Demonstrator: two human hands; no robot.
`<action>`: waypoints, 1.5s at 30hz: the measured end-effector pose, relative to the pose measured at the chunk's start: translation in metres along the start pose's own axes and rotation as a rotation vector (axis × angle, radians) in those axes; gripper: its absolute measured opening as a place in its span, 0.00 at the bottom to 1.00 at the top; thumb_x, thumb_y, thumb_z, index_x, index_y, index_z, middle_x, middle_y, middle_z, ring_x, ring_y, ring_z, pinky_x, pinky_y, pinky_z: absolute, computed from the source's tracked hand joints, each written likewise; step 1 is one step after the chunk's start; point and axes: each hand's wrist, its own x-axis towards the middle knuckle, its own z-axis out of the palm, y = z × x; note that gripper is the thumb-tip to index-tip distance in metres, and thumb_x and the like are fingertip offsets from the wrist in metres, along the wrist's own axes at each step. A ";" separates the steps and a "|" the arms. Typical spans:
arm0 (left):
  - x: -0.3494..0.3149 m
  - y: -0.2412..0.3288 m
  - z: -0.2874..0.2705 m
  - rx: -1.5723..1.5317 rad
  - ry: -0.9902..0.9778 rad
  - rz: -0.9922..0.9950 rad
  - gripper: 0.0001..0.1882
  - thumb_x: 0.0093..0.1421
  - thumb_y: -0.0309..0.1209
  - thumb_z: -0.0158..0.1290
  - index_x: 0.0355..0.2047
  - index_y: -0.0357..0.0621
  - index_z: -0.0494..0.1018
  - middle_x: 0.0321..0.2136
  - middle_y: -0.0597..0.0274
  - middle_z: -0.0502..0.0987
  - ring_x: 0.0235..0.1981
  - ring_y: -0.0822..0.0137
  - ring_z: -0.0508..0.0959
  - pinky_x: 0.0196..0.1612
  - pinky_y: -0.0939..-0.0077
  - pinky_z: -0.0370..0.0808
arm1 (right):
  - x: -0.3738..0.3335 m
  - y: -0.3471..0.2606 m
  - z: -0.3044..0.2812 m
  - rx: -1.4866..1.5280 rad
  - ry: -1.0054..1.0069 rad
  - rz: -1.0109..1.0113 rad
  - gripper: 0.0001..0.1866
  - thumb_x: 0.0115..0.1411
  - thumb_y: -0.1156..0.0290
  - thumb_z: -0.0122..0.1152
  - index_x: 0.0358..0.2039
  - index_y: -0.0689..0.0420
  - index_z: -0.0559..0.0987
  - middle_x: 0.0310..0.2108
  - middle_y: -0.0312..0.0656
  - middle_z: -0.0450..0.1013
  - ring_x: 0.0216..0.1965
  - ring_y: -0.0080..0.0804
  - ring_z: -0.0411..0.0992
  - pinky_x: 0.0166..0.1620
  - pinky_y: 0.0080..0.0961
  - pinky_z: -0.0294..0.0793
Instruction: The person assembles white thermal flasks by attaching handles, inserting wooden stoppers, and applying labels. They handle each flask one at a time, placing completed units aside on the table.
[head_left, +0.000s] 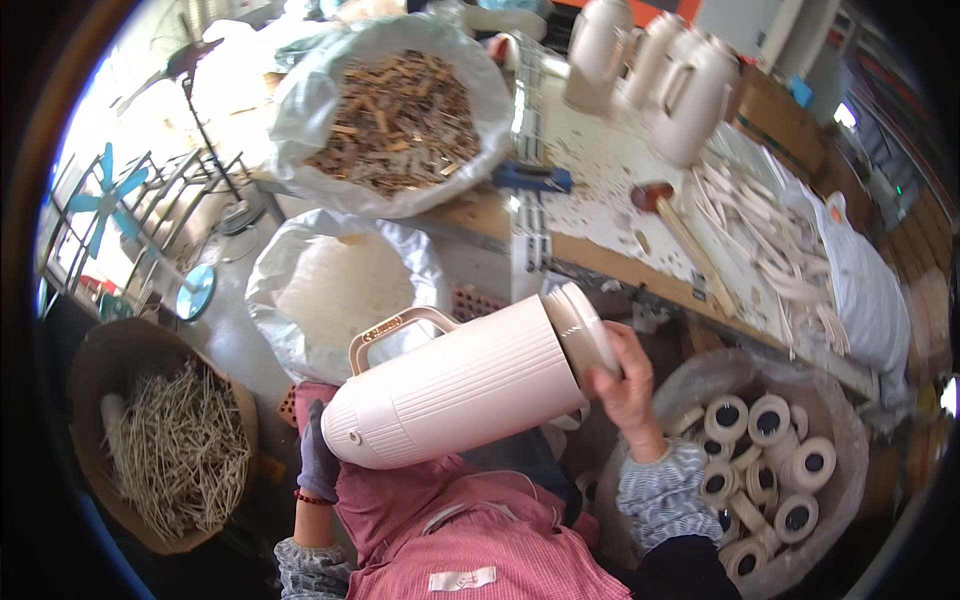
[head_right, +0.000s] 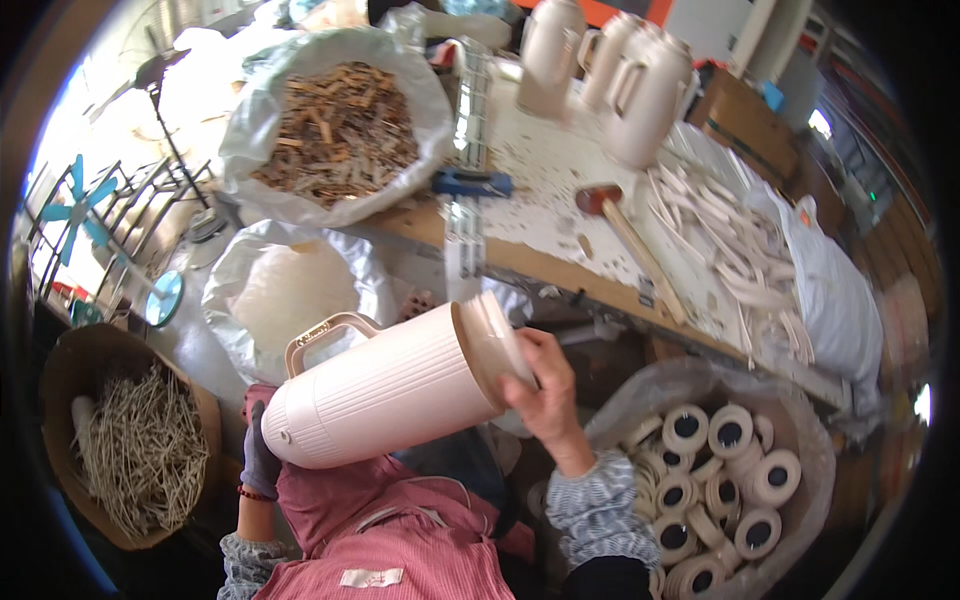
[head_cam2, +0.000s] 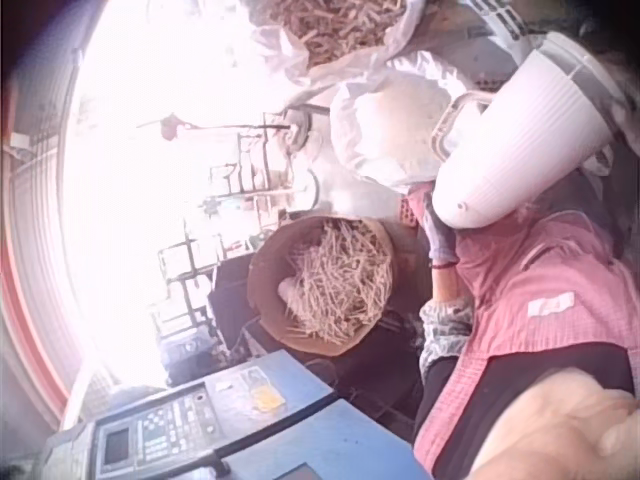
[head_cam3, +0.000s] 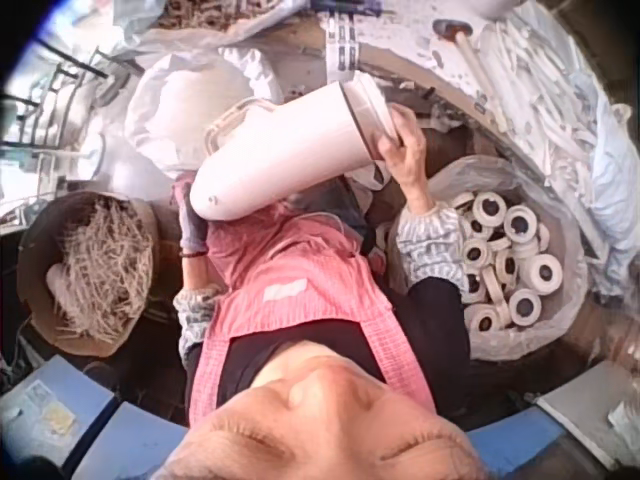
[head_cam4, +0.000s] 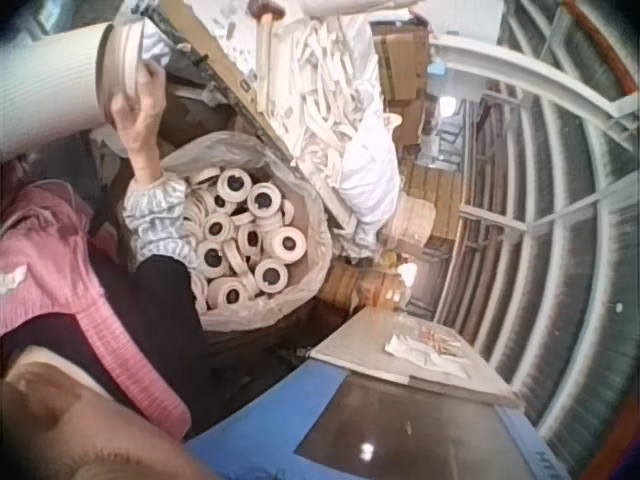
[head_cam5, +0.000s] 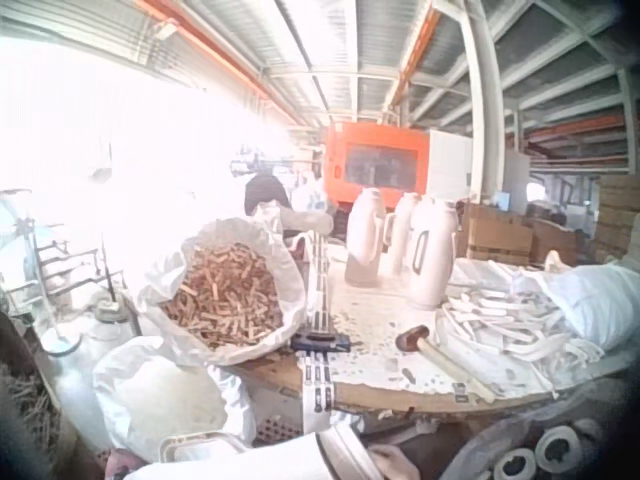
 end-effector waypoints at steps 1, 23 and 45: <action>-0.001 0.000 -0.008 -0.057 0.015 0.007 0.24 0.71 0.45 0.38 0.45 0.37 0.75 0.37 0.61 0.80 0.37 0.68 0.78 0.44 0.73 0.74 | 0.014 -0.009 0.015 0.028 -0.008 -0.055 0.24 0.54 0.67 0.61 0.50 0.65 0.75 0.47 0.52 0.71 0.46 0.44 0.73 0.49 0.31 0.71; -0.097 0.158 0.037 1.369 -0.051 1.046 0.34 0.56 0.47 0.48 0.57 0.35 0.64 0.53 0.47 0.68 0.54 0.53 0.70 0.58 0.61 0.65 | 0.048 0.016 0.167 0.962 0.092 0.575 0.15 0.67 0.64 0.51 0.44 0.61 0.77 0.37 0.32 0.73 0.40 0.18 0.68 0.45 0.19 0.67; -0.151 0.200 0.100 1.498 -0.189 1.483 0.15 0.54 0.34 0.51 0.39 0.36 0.71 0.37 0.47 0.73 0.39 0.50 0.74 0.45 0.59 0.72 | -0.020 0.079 0.214 0.936 -0.634 1.175 0.21 0.64 0.54 0.56 0.47 0.59 0.78 0.39 0.41 0.77 0.38 0.29 0.75 0.41 0.30 0.77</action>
